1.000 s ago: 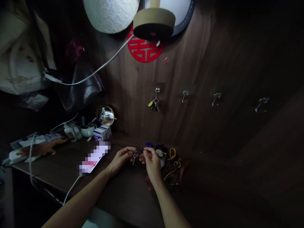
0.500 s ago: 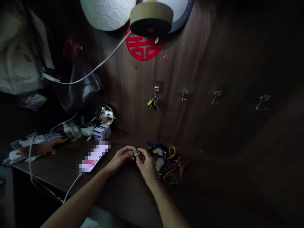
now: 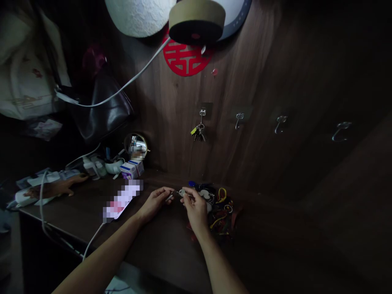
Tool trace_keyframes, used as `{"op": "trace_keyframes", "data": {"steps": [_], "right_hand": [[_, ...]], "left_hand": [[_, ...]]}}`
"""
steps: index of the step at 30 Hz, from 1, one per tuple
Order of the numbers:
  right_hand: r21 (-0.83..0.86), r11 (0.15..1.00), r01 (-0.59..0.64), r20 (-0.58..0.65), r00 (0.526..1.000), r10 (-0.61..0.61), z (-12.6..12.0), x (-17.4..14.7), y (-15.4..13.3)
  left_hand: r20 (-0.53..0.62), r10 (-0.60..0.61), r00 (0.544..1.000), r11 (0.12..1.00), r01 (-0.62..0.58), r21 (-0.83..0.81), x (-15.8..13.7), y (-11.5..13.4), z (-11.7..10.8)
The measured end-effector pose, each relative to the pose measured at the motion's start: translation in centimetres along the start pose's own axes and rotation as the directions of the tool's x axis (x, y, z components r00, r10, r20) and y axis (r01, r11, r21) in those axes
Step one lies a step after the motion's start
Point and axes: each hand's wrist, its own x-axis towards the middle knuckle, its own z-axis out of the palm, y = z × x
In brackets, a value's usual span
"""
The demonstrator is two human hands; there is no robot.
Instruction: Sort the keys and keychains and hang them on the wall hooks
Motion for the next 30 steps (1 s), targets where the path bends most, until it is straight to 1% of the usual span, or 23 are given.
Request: {"op": "trace_keyframes", "data": {"steps": [4,9,12,15,18,20,23,26,28,30], "right_hand": [[0.067,0.998,-0.011,-0.006,1.000,0.011,-0.11,0.20,-0.28],[0.081,0.997,-0.007,0.010,1.000,0.006,-0.21,0.23,-0.45],[0.100,0.995,-0.007,0.023,1.000,0.005,-0.22,0.13,-0.61],[0.098,0.995,-0.013,0.048,0.999,0.008,-0.12,-0.04,-0.74],[0.065,0.998,-0.017,0.041,0.999,0.014,0.09,-0.20,-0.72],[0.050,0.999,-0.017,0.035,0.999,0.015,0.20,-0.28,-0.61],[0.043,0.999,-0.017,0.033,0.999,0.015,0.17,-0.30,-0.31],[0.005,1.000,-0.010,0.032,0.999,0.009,-0.10,-0.23,0.02],[-0.063,0.998,0.022,0.031,0.999,-0.020,-0.34,-0.17,0.12],[-0.136,0.987,0.086,0.025,0.996,-0.083,-0.52,-0.14,0.07]], "left_hand": [[-0.039,0.010,0.999,0.998,-0.008,0.058,-0.06,0.16,0.25],[-0.016,0.069,0.998,0.965,-0.062,0.253,-0.39,0.46,0.49],[0.020,0.189,0.982,0.898,-0.181,0.402,-0.58,0.41,0.48],[0.076,0.325,0.943,0.806,-0.318,0.500,-0.75,0.19,0.50],[0.078,0.400,0.913,0.747,-0.374,0.550,-0.91,0.01,0.59],[0.076,0.417,0.906,0.727,-0.383,0.570,-0.96,-0.01,0.63],[0.081,0.422,0.903,0.722,-0.389,0.573,-0.95,0.05,0.64],[0.046,0.424,0.904,0.750,-0.380,0.541,-0.86,0.14,0.63],[0.014,0.415,0.910,0.784,-0.365,0.503,-0.82,0.22,0.66],[0.001,0.392,0.920,0.812,-0.346,0.469,-0.84,0.33,0.74]]}}
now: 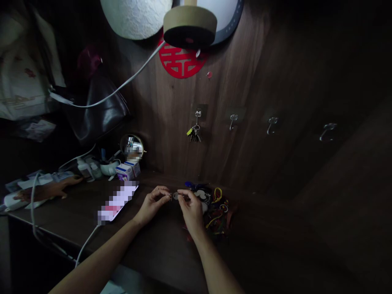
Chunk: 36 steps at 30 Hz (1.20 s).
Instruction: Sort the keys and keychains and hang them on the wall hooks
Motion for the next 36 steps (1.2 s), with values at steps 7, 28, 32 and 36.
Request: {"op": "trace_keyframes", "data": {"steps": [7,28,32,36], "right_hand": [[-0.077,0.982,0.173,0.059,0.984,-0.169,-0.1,-0.2,0.0],[-0.052,0.995,0.082,0.039,0.996,-0.080,-0.7,0.3,-0.5],[-0.012,0.997,0.080,0.020,0.997,-0.080,-1.4,1.4,-2.0],[-0.024,0.994,0.109,0.004,0.994,-0.109,-2.2,4.0,-4.8]], "left_hand": [[0.075,-0.117,0.990,0.988,0.123,-0.094,-0.1,0.5,0.1],[0.000,-0.244,0.970,0.967,0.243,-0.074,0.2,0.1,0.4],[-0.038,-0.300,0.953,0.947,0.292,-0.134,0.4,-0.5,0.3],[-0.047,-0.308,0.950,0.940,0.297,-0.166,0.7,-0.9,0.2]]}}
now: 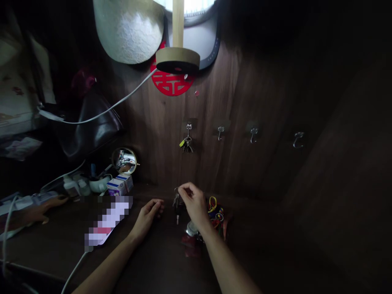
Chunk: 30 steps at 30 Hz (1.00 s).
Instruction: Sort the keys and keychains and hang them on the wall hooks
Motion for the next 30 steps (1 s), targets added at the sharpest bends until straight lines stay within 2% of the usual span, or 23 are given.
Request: {"op": "trace_keyframes", "data": {"steps": [7,11,16,24,30], "right_hand": [[-0.037,0.996,0.078,-0.084,0.993,-0.081,-0.9,7.4,-4.4],[-0.041,0.990,0.133,-0.092,0.986,-0.137,-0.8,11.0,-6.8],[0.034,0.998,0.055,-0.081,0.995,-0.052,-0.3,13.8,-9.4],[-0.074,0.993,-0.089,-0.158,0.985,0.077,-1.4,16.3,-8.9],[0.016,0.986,-0.166,-0.147,0.975,0.167,-1.6,16.1,-8.4]], "left_hand": [[0.024,0.015,1.000,1.000,-0.014,-0.008,0.3,-0.4,0.0],[0.045,0.036,0.998,0.999,-0.035,-0.022,0.4,-0.5,0.0],[0.043,0.027,0.999,0.999,-0.025,-0.029,0.2,-0.3,0.1],[0.049,0.029,0.998,0.998,-0.026,-0.049,0.2,-0.2,0.2],[0.041,0.025,0.999,0.999,-0.023,-0.040,0.1,0.1,0.2]]}}
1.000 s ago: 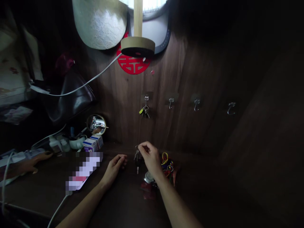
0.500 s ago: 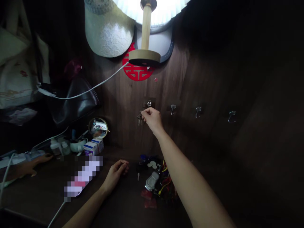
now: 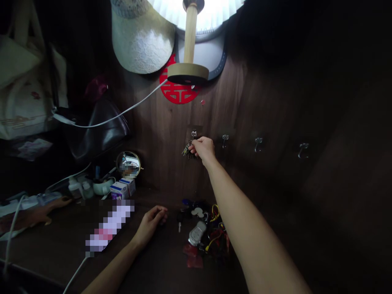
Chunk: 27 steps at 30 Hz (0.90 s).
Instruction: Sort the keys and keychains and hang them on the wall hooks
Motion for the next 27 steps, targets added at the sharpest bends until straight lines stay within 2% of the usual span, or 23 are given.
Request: {"op": "trace_keyframes", "data": {"steps": [5,10,16,21,27], "right_hand": [[0.097,0.990,-0.097,0.034,0.995,0.095,0.0,-0.2,0.1],[0.124,0.983,-0.134,0.050,0.990,0.129,-0.2,-0.5,0.5],[0.126,0.989,-0.074,0.067,0.996,0.066,-0.2,-1.9,1.5],[0.092,0.994,-0.054,0.134,0.990,0.042,-0.2,-3.9,3.2],[0.081,0.990,-0.120,0.176,0.979,0.104,-0.7,-6.9,6.5]], "left_hand": [[-0.006,-0.001,1.000,1.000,0.001,0.028,0.0,0.1,0.0],[-0.006,-0.006,1.000,1.000,0.006,0.012,0.0,-0.1,-0.1],[0.010,0.010,1.000,1.000,-0.010,0.023,0.3,-0.7,-0.2],[0.001,0.015,1.000,1.000,-0.015,0.016,0.2,-0.5,-0.2],[-0.009,-0.010,1.000,1.000,0.010,0.018,-0.1,-0.1,-0.1]]}}
